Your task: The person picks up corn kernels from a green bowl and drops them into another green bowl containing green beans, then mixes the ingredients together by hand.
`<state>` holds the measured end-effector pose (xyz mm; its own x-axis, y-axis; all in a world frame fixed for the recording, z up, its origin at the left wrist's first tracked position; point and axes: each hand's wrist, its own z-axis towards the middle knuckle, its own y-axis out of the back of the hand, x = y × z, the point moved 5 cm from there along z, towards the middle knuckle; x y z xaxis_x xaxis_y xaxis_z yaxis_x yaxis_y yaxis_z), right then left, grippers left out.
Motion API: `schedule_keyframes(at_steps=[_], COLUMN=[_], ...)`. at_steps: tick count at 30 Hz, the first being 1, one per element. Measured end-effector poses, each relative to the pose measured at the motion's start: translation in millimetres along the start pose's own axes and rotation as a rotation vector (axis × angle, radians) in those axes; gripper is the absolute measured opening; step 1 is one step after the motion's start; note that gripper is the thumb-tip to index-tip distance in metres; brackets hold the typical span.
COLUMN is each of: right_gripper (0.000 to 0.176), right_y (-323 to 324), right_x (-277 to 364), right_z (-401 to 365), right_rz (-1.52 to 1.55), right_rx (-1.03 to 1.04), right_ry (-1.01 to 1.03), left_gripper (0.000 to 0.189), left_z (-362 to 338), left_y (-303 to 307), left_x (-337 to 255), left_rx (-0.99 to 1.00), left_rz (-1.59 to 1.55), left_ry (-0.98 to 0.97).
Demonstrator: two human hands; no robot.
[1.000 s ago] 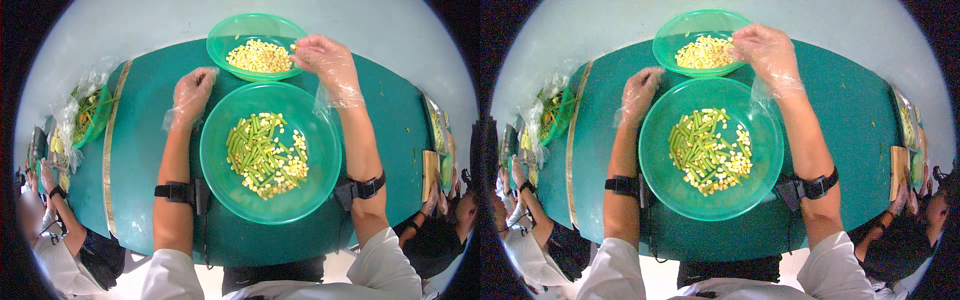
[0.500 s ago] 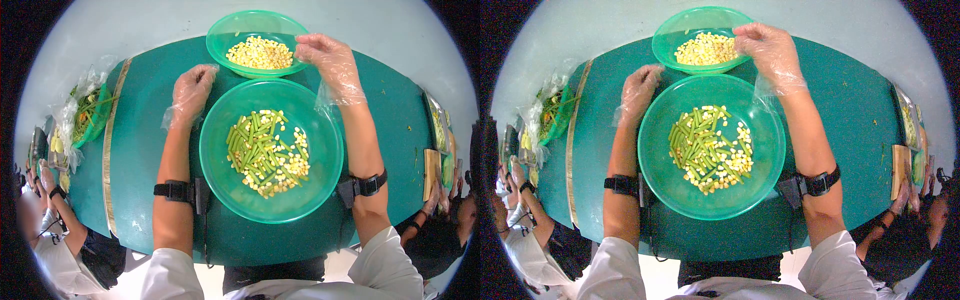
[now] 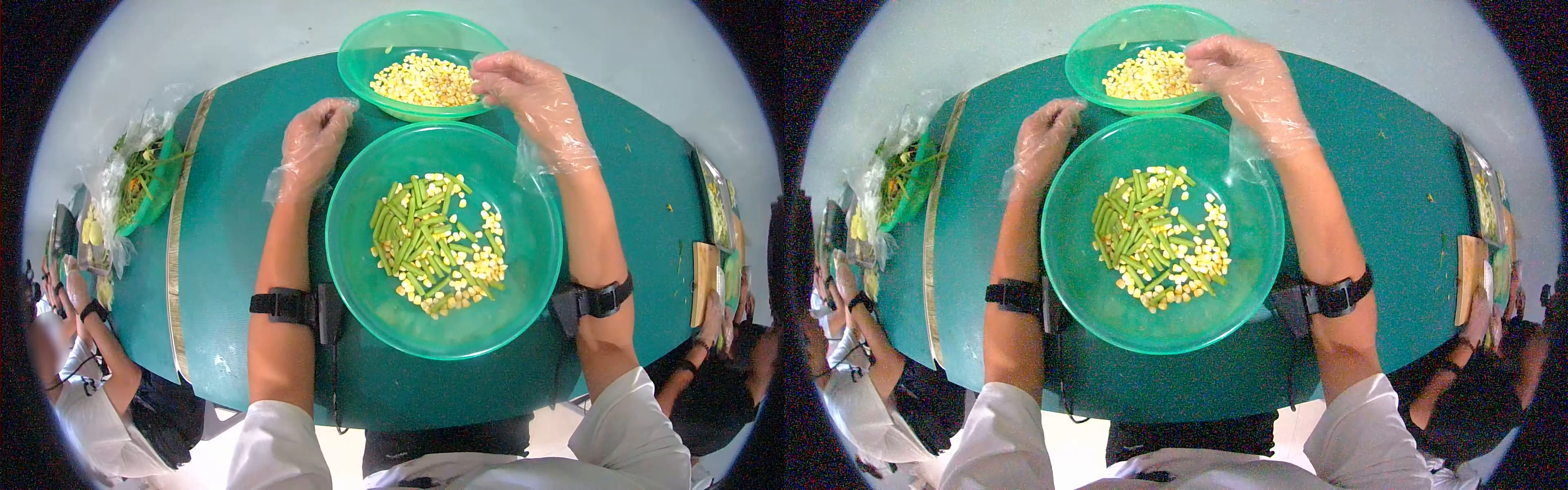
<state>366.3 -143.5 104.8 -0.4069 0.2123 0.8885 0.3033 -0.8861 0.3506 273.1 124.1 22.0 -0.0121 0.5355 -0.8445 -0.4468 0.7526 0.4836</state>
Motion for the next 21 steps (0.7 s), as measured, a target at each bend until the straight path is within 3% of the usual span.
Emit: schedule_keyframes(at_steps=[5, 7, 9, 11, 15, 18, 21], right_gripper=[0.019, 0.020, 0.018, 0.015, 0.018, 0.024, 0.023], right_y=[-4, -6, -11, -15, -26, -20, -14], right_x=[56, 86, 112, 140, 164, 190, 206], right_z=[-22, -34, -51, -69, -109, -123, -136], right_rz=[-0.243, -0.331, -0.263, -0.361, -0.083, -0.092, -0.090], right_rx=[0.098, 0.202, 0.323, 0.436, 0.422, 0.443, 0.384], right_ry=[0.080, 0.214, 0.237, 0.465, 0.681, 0.689, 0.639], left_gripper=[0.030, 0.030, 0.030, 0.030, 0.029, 0.027, 0.026], left_z=[0, -2, 0, 2, 1, -2, 1], left_y=[2, 3, 3, 1, -1, -1, 0], left_x=[-1, -5, -7, 1, 2, -1, -1], left_rx=[-0.012, -0.004, 0.004, 0.008, -0.014, -0.002, 0.003], left_rz=[0.011, 0.032, 0.029, 0.003, -0.039, -0.061, -0.032], left_ry=[0.006, 0.027, 0.024, -0.003, -0.023, 0.062, -0.042])
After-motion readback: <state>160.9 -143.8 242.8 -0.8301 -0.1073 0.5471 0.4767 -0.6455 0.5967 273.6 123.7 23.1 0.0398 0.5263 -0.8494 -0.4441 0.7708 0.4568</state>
